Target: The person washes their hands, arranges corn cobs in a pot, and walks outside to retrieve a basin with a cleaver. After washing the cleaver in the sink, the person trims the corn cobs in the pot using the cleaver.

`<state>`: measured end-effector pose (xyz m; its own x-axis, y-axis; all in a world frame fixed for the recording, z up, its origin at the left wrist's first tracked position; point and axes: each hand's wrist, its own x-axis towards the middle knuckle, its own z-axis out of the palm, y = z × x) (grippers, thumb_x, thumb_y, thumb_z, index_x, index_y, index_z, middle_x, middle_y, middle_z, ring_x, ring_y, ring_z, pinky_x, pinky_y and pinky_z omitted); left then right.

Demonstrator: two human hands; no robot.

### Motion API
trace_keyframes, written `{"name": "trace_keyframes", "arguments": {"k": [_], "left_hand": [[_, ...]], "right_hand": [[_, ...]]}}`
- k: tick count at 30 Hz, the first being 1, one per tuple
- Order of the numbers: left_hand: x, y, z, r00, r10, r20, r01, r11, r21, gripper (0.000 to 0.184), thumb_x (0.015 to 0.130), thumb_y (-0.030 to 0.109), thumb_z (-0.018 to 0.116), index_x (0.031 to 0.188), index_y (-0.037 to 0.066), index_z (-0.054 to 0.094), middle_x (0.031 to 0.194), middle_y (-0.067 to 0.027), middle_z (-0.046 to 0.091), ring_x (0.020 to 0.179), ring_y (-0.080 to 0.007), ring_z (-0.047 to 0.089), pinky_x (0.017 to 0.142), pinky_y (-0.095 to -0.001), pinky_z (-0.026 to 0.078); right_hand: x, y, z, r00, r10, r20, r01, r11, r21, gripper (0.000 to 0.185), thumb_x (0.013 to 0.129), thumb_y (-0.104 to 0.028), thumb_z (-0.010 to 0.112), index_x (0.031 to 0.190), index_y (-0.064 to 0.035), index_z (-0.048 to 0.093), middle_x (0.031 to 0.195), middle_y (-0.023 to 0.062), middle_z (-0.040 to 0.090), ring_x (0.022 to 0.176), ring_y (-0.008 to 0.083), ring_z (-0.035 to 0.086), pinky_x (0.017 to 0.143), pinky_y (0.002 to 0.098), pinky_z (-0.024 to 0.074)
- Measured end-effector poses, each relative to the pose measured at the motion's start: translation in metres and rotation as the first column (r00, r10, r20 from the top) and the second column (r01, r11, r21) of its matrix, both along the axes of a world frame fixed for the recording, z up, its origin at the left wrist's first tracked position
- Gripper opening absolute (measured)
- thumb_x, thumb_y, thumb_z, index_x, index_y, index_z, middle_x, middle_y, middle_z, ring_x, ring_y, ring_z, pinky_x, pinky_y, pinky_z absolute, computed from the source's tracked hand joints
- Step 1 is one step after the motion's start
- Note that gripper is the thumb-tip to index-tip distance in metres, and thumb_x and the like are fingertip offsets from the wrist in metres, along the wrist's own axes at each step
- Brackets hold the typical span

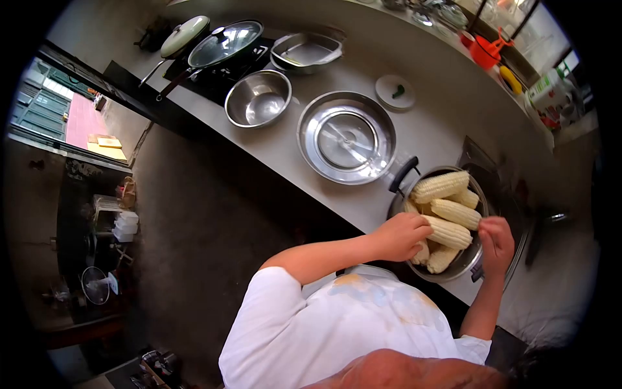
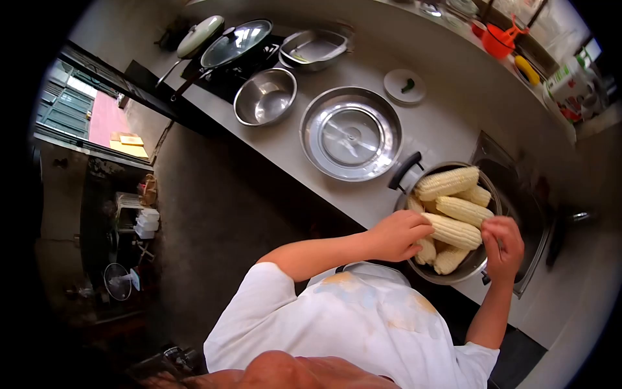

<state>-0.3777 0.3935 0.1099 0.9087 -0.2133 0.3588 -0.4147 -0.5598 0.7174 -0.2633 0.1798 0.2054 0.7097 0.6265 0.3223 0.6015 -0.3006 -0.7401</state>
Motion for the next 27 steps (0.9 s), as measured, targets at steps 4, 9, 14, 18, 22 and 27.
{"name": "trace_keyframes", "arguments": {"k": [4, 9, 14, 18, 22, 27], "left_hand": [[-0.064, 0.095, -0.006, 0.967, 0.23, -0.111, -0.245, 0.959, -0.14, 0.035, 0.072, 0.014, 0.065, 0.105, 0.005, 0.057, 0.105, -0.0121, 0.058, 0.098, -0.0299, 0.053, 0.083, -0.0375, 0.045], [-0.189, 0.24, -0.031, 0.657, 0.687, -0.31, -0.725, 0.689, -0.011, 0.026, 0.074, 0.013, 0.064, 0.099, 0.003, 0.06, 0.096, -0.0113, 0.061, 0.084, -0.0236, 0.061, 0.074, -0.0316, 0.049], [-0.266, 0.342, 0.003, 0.528, 0.787, -0.32, -0.821, 0.569, 0.044, 0.025, 0.075, 0.013, 0.063, 0.097, 0.003, 0.06, 0.095, -0.0103, 0.061, 0.084, -0.0226, 0.061, 0.073, -0.0311, 0.049], [-0.318, 0.463, 0.005, 0.39, 0.915, -0.104, -0.895, 0.403, 0.193, 0.026, 0.072, 0.015, 0.063, 0.096, 0.004, 0.061, 0.099, -0.0119, 0.061, 0.094, -0.0287, 0.057, 0.084, -0.036, 0.045], [-0.463, 0.586, -0.059, -0.167, 0.972, -0.165, -0.96, -0.122, 0.251, 0.034, 0.074, 0.016, 0.063, 0.104, 0.0, 0.058, 0.1, -0.016, 0.06, 0.095, -0.0294, 0.057, 0.083, -0.0373, 0.045], [-0.746, 0.475, -0.189, -0.557, 0.262, -0.788, -0.455, -0.89, 0.025, 0.024, 0.082, 0.024, 0.059, 0.099, 0.008, 0.059, 0.075, -0.0046, 0.059, 0.055, -0.0136, 0.051, 0.047, -0.028, 0.043]], "right_hand": [[-0.05, 0.065, 0.001, 0.981, 0.185, -0.06, -0.157, 0.933, 0.323, 0.022, 0.076, -0.022, 0.071, 0.074, -0.0032, 0.06, 0.08, 0.0096, 0.057, 0.073, 0.0199, 0.055, 0.068, 0.0313, 0.045], [-0.108, 0.211, -0.046, 0.87, 0.351, -0.345, -0.173, 0.874, 0.454, 0.023, 0.078, -0.018, 0.065, 0.063, -0.0022, 0.06, 0.074, 0.0097, 0.058, 0.067, 0.0177, 0.056, 0.061, 0.0263, 0.0453], [-0.146, 0.372, -0.048, 0.706, 0.588, -0.395, -0.478, 0.807, 0.346, 0.017, 0.081, -0.011, 0.059, 0.068, -0.0009, 0.062, 0.08, 0.0099, 0.061, 0.069, 0.0161, 0.056, 0.06, 0.0247, 0.0438], [-0.162, 0.483, -0.053, 0.551, 0.721, -0.42, -0.582, 0.693, 0.425, 0.021, 0.088, -0.016, 0.056, 0.102, -0.0009, 0.06, 0.103, 0.0115, 0.057, 0.084, 0.0158, 0.058, 0.074, 0.0273, 0.0472], [-0.178, 0.59, -0.065, 0.332, 0.779, -0.532, -0.594, 0.611, 0.524, 0.04, 0.089, -0.011, 0.052, 0.126, -0.0001, 0.043, 0.12, 0.0112, 0.048, 0.096, 0.0171, 0.057, 0.087, 0.0312, 0.0461], [-0.223, 0.744, -0.073, 0.063, 0.792, -0.607, -0.695, 0.471, 0.543, 0.033, 0.089, -0.007, 0.049, 0.122, 0.0004, 0.048, 0.117, 0.01, 0.049, 0.098, 0.0165, 0.057, 0.087, 0.0289, 0.0452]]}}
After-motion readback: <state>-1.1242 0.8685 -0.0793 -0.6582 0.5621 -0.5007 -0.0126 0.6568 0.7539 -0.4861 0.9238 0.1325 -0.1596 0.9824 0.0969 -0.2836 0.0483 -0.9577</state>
